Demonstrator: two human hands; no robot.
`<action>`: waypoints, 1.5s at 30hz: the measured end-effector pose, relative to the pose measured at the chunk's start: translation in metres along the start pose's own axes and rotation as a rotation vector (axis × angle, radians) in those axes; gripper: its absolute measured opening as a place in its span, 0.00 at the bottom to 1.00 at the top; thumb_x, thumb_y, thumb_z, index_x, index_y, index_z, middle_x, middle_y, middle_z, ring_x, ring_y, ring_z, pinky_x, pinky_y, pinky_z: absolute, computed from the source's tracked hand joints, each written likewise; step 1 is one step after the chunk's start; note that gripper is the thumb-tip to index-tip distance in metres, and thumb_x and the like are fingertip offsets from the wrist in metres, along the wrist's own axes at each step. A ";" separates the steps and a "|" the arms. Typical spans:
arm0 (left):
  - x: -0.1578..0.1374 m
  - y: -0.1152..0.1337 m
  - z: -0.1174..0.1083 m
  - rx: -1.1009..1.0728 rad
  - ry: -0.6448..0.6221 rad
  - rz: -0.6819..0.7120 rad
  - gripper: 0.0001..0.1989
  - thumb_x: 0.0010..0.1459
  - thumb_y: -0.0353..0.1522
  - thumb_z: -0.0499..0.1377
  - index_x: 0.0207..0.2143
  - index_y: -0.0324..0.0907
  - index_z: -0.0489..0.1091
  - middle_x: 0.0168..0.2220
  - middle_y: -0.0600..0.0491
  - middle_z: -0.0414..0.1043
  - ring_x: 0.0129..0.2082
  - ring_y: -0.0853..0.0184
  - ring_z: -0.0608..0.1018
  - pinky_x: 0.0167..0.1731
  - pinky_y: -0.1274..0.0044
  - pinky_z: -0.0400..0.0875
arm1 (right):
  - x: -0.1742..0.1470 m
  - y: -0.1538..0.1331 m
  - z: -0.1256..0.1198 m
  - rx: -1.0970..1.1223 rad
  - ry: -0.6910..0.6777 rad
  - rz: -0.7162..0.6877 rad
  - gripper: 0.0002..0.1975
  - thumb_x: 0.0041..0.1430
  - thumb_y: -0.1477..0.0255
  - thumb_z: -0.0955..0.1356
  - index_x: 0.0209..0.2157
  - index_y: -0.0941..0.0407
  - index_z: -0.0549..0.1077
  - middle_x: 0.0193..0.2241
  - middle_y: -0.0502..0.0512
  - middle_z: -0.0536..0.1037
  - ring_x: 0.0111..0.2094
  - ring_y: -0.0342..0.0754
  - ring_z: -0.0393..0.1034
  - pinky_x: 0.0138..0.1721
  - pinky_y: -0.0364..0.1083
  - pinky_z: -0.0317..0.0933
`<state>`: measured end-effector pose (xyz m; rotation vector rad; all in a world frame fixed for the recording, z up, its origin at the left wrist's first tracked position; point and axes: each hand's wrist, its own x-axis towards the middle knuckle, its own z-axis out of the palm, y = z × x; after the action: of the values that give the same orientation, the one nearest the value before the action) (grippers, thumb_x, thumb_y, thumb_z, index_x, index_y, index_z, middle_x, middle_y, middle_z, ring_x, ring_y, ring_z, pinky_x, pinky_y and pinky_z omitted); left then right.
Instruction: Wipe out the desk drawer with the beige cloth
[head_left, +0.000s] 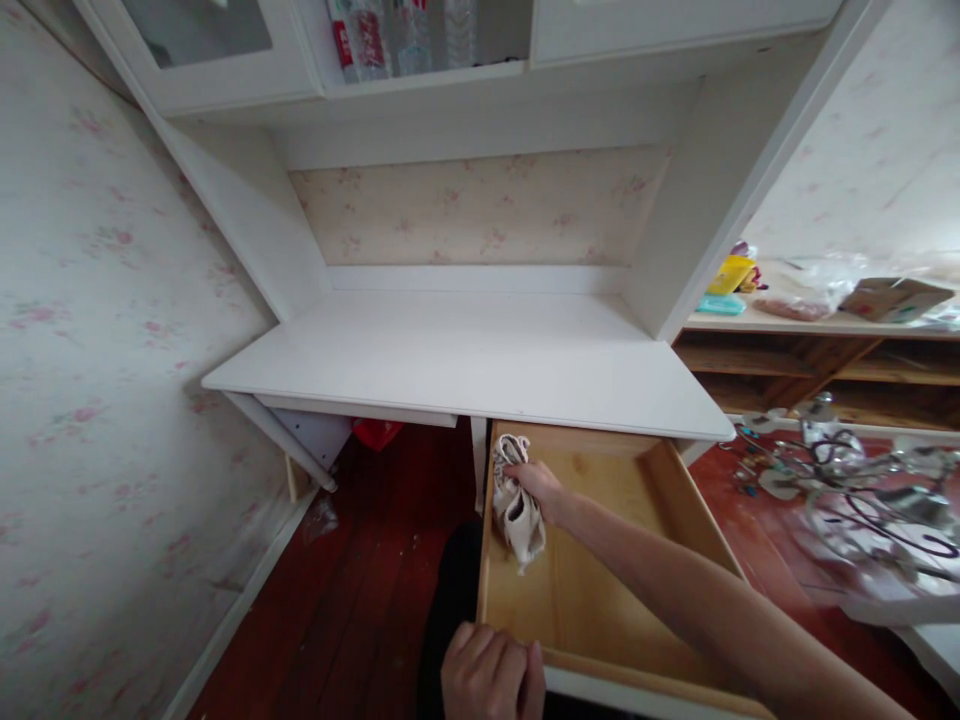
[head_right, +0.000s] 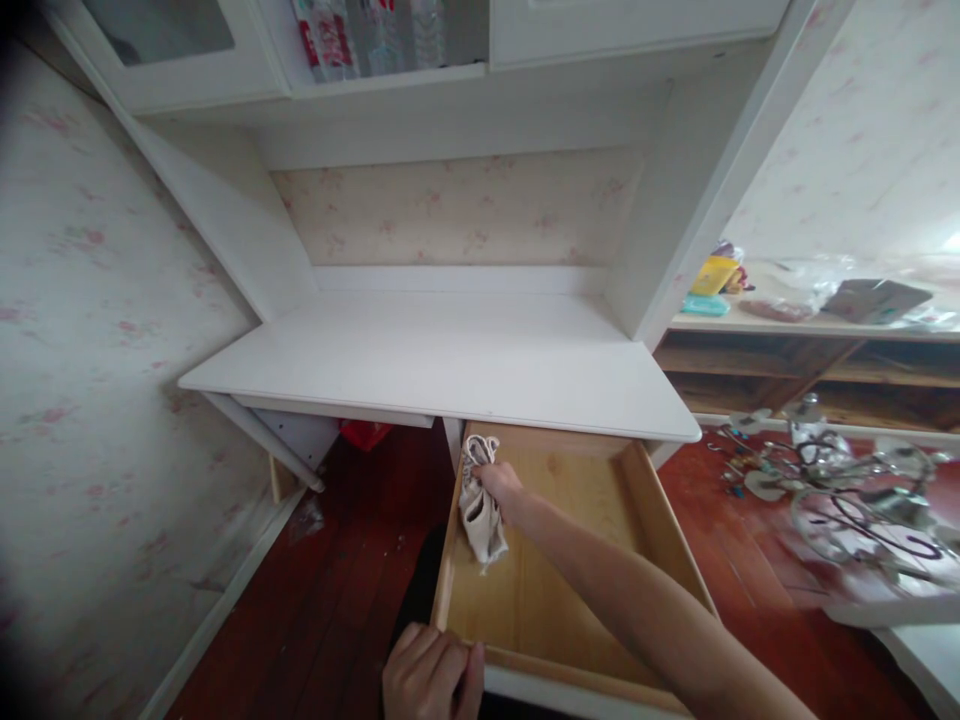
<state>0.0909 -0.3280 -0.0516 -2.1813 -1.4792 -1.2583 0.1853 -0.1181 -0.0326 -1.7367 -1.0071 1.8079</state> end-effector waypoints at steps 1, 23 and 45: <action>-0.002 0.000 0.002 0.005 0.011 -0.007 0.13 0.56 0.24 0.56 0.21 0.42 0.59 0.16 0.57 0.61 0.19 0.71 0.64 0.24 0.71 0.51 | 0.011 -0.008 -0.001 -0.042 0.032 -0.042 0.07 0.59 0.70 0.63 0.31 0.59 0.70 0.26 0.56 0.77 0.27 0.47 0.73 0.28 0.43 0.65; -0.002 -0.006 0.005 -0.013 0.036 0.048 0.11 0.53 0.22 0.57 0.22 0.42 0.59 0.17 0.58 0.64 0.20 0.70 0.65 0.26 0.72 0.52 | -0.060 0.044 -0.006 -1.322 -0.342 -1.102 0.38 0.46 0.78 0.63 0.62 0.56 0.59 0.66 0.56 0.54 0.68 0.52 0.37 0.66 0.56 0.35; -0.022 -0.040 -0.040 -0.135 -0.014 -0.395 0.07 0.62 0.26 0.53 0.37 0.44 0.70 0.38 0.53 0.74 0.39 0.68 0.74 0.41 0.75 0.69 | -0.042 0.025 -0.009 -1.063 -0.252 -0.963 0.27 0.54 0.77 0.62 0.58 0.56 0.65 0.56 0.60 0.70 0.57 0.53 0.63 0.56 0.51 0.56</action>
<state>0.0336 -0.3473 -0.0548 -2.0423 -1.9535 -1.5022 0.2035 -0.1637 -0.0233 -1.0003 -2.6254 0.8464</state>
